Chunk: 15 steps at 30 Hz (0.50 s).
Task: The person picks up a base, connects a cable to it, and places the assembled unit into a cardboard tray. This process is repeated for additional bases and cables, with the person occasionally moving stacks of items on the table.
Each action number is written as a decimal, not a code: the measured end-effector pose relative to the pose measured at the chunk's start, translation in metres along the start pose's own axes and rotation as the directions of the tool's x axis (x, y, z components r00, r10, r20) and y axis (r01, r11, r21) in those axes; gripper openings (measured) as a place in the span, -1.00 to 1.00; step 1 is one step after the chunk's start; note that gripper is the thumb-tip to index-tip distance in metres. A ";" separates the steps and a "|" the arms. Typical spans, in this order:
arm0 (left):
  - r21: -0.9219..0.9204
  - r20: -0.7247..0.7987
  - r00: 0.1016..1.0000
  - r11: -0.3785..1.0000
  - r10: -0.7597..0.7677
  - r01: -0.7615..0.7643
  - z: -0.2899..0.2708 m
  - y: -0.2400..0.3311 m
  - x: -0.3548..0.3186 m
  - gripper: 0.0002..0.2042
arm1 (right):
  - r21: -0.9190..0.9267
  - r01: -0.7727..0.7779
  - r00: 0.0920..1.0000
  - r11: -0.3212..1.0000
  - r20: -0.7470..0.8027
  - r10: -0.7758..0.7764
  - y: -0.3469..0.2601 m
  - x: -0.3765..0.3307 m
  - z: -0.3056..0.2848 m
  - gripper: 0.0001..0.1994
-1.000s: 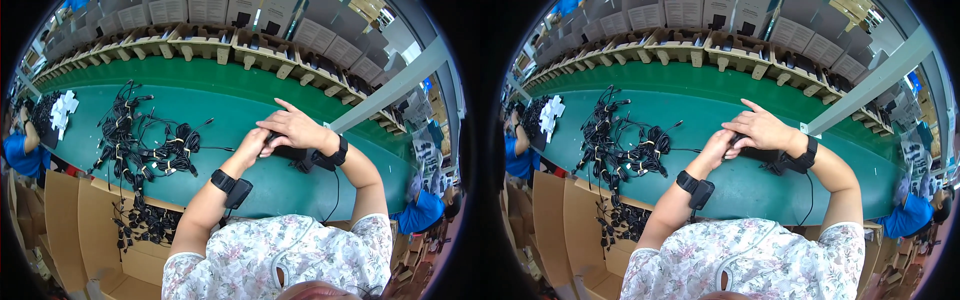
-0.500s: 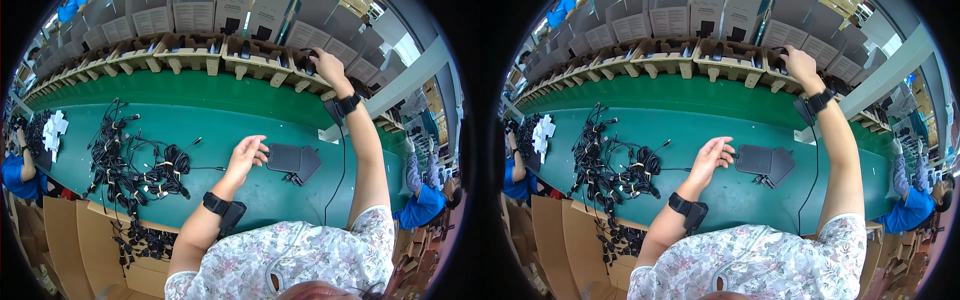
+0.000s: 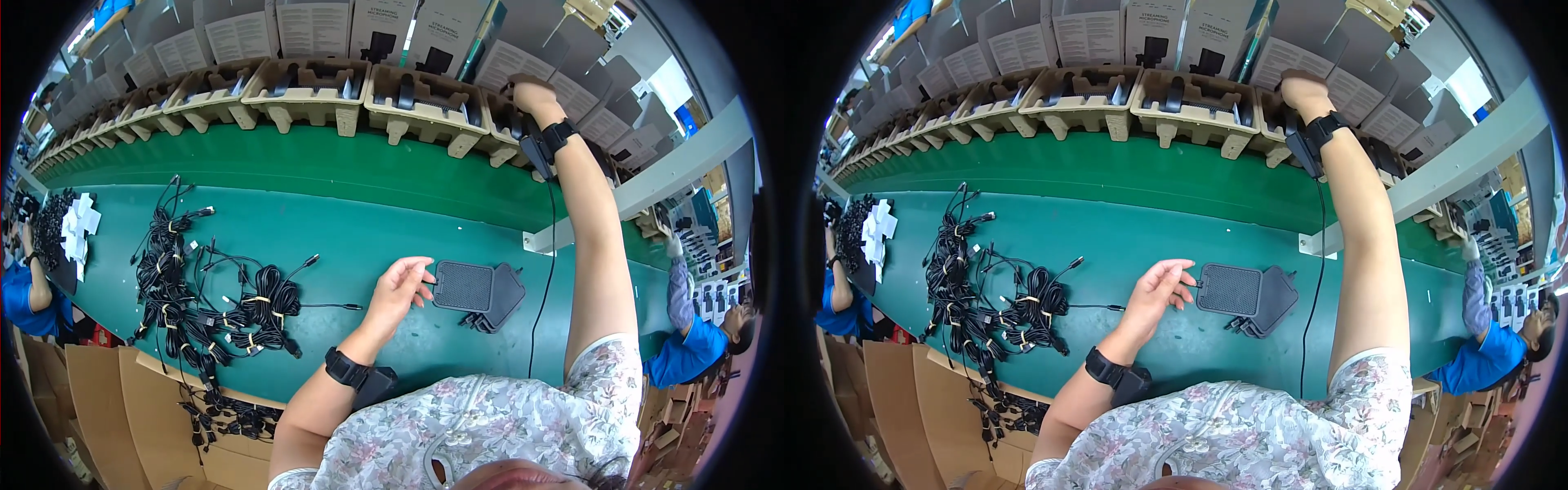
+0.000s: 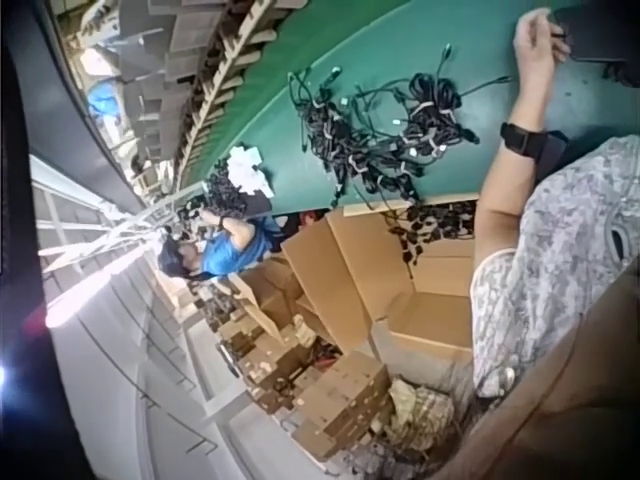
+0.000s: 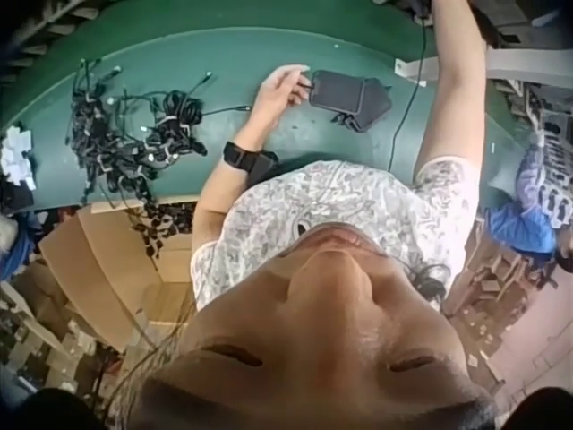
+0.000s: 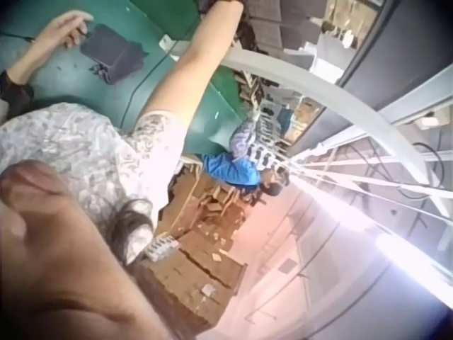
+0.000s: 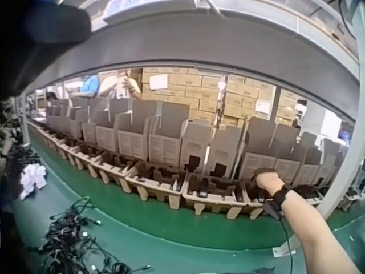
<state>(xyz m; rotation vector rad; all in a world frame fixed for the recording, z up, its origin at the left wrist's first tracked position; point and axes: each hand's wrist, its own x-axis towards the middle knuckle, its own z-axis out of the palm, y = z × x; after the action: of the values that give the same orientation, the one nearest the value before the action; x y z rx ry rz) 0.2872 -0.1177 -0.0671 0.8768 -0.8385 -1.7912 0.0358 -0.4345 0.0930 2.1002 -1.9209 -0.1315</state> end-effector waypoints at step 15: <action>0.019 -0.027 0.999 1.000 0.020 -0.019 0.001 -0.003 0.004 -0.72 | -0.148 -0.001 0.972 0.989 0.232 0.035 -0.006 -0.006 0.013 -0.75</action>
<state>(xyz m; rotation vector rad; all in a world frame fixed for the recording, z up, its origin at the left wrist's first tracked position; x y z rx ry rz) 0.2844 -0.1204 -0.0698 0.9006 -0.8446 -1.7533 0.0371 -0.4302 0.0784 2.0458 -1.9900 -0.5232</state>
